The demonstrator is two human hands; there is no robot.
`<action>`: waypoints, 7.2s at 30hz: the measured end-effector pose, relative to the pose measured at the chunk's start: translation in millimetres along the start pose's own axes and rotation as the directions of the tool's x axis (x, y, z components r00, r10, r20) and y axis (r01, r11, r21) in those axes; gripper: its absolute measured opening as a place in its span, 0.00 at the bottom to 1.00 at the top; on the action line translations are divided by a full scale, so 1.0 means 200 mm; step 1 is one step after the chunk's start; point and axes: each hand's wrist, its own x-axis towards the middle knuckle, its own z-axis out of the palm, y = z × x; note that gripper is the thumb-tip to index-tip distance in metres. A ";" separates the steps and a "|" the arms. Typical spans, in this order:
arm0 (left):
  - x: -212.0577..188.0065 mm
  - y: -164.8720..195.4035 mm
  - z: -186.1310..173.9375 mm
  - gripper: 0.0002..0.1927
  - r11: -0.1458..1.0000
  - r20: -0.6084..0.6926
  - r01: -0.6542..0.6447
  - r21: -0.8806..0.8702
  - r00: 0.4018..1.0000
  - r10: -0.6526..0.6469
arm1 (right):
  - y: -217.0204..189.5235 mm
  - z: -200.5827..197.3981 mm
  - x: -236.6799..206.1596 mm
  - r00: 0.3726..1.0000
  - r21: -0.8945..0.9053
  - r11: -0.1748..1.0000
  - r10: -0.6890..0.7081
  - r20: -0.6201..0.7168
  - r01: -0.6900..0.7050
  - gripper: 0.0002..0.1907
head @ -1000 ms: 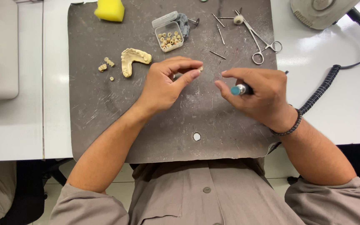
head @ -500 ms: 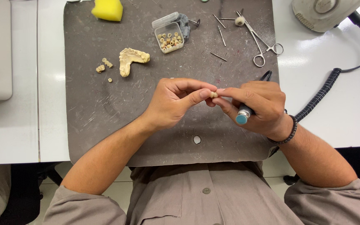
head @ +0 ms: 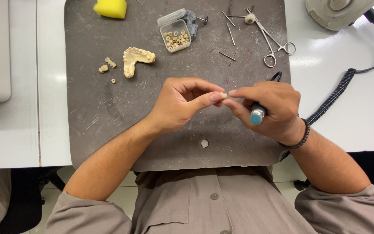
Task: The person holds a small dental crown in one hand and grinds and smooths it with a rotary handpiece fitted with a grinding disc, repositioning the crown repeatedly. They then switch to a buffing wheel attachment and continue polishing the crown, briefly picking up a small tooth from the bench.
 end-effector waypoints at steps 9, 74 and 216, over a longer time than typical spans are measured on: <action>0.06 -0.05 -0.07 0.10 0.344 0.159 -0.278 0.897 0.928 0.337 | 0.13 -0.04 0.04 0.924 -0.072 0.926 0.375 0.080 -0.370 0.15; 0.02 0.13 0.01 0.34 0.734 0.083 -0.268 0.624 0.957 0.280 | 0.18 0.04 0.02 0.933 -0.047 0.932 0.360 0.020 -0.359 0.13; 0.70 0.05 -0.03 0.15 0.982 0.107 -0.164 -0.093 0.979 0.174 | 0.31 -0.19 -0.33 0.687 0.269 0.633 0.649 0.326 -0.726 0.27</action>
